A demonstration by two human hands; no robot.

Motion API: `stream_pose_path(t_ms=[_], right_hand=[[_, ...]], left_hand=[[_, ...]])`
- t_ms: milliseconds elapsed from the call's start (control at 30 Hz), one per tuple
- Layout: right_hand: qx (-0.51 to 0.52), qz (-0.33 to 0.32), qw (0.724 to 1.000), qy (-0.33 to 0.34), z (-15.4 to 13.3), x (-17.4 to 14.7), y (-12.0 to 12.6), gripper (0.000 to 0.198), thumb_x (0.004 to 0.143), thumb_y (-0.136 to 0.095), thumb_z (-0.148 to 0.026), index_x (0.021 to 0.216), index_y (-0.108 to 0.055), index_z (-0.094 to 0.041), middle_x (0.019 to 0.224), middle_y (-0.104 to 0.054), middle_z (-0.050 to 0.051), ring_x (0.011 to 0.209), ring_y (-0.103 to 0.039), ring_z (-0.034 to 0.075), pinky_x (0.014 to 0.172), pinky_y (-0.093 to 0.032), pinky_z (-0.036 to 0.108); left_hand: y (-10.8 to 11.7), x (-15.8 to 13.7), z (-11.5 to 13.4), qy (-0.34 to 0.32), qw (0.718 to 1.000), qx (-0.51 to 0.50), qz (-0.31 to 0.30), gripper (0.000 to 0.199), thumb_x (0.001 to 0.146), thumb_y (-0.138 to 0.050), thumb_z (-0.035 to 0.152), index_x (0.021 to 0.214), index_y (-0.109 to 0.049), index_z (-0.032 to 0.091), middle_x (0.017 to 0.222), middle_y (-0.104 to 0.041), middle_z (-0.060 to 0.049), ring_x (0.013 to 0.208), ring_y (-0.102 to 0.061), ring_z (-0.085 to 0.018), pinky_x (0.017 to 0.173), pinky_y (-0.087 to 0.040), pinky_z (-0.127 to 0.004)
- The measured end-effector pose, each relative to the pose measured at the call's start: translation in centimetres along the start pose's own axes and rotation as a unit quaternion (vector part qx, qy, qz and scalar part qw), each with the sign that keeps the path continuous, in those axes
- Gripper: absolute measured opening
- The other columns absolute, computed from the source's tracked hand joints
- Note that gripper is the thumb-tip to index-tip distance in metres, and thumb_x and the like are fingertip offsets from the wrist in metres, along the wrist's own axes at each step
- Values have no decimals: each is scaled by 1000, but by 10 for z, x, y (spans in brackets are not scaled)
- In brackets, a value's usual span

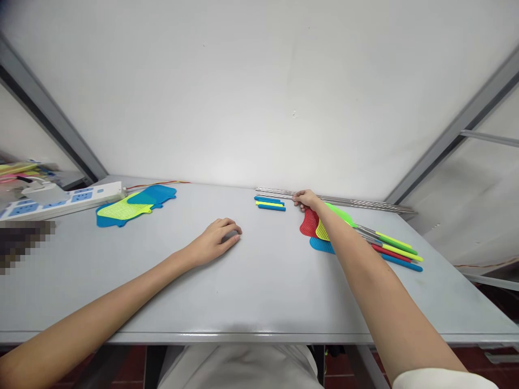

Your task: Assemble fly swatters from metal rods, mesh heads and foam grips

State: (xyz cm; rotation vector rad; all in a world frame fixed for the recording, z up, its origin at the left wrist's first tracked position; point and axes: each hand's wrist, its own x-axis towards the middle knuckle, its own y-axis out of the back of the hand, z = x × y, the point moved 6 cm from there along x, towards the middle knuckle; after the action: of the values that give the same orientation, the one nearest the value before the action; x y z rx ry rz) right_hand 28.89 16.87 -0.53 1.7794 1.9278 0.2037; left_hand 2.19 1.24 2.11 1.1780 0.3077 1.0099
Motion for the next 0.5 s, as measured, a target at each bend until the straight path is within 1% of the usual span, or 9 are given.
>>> stream_pose_path(t_ms=[100, 233, 300, 433, 500], right_hand=[[9, 0, 1000, -18, 3, 2, 1, 8, 73, -58, -12, 71, -51, -9, 48, -56, 2, 37, -51, 7, 34, -41, 15], [20, -4, 999, -39, 7, 5, 5, 8, 75, -56, -13, 73, -53, -6, 52, -59, 7, 48, -58, 10, 44, -48, 16], [23, -14, 999, -43, 8, 5, 8, 7, 76, -55, -13, 74, -54, -6, 54, -60, 7, 49, -59, 11, 46, -49, 16], [10, -37, 999, -36, 8, 4, 13, 9, 70, -61, -12, 76, -57, -8, 52, -59, 4, 40, -53, 8, 40, -46, 16], [0, -36, 999, -32, 9, 4, 18, 11, 68, -64, -13, 76, -58, -8, 50, -57, 3, 39, -51, 7, 39, -44, 15]], left_hand=[[0, 0, 0, 3, 1000, 2, -5, 24, 84, -34, 33, 92, -54, 22, 95, -50, -4, 89, -45, -20, 82, -37, -35], [0, 0, 0, 0, 1000, 4, -7, 25, 84, -34, 33, 93, -54, 21, 95, -49, -5, 90, -45, -20, 82, -36, -36], [0, -1, 0, 0, 1000, 4, -8, 24, 84, -34, 32, 93, -54, 21, 96, -49, -5, 90, -45, -20, 83, -36, -36], [1, -1, 1, 1, 1000, 6, -6, 23, 84, -35, 32, 93, -54, 22, 96, -49, -4, 90, -45, -20, 83, -36, -35], [1, -1, 0, 0, 1000, 8, -4, 23, 84, -35, 31, 93, -54, 22, 96, -49, -4, 90, -45, -20, 83, -36, -35]])
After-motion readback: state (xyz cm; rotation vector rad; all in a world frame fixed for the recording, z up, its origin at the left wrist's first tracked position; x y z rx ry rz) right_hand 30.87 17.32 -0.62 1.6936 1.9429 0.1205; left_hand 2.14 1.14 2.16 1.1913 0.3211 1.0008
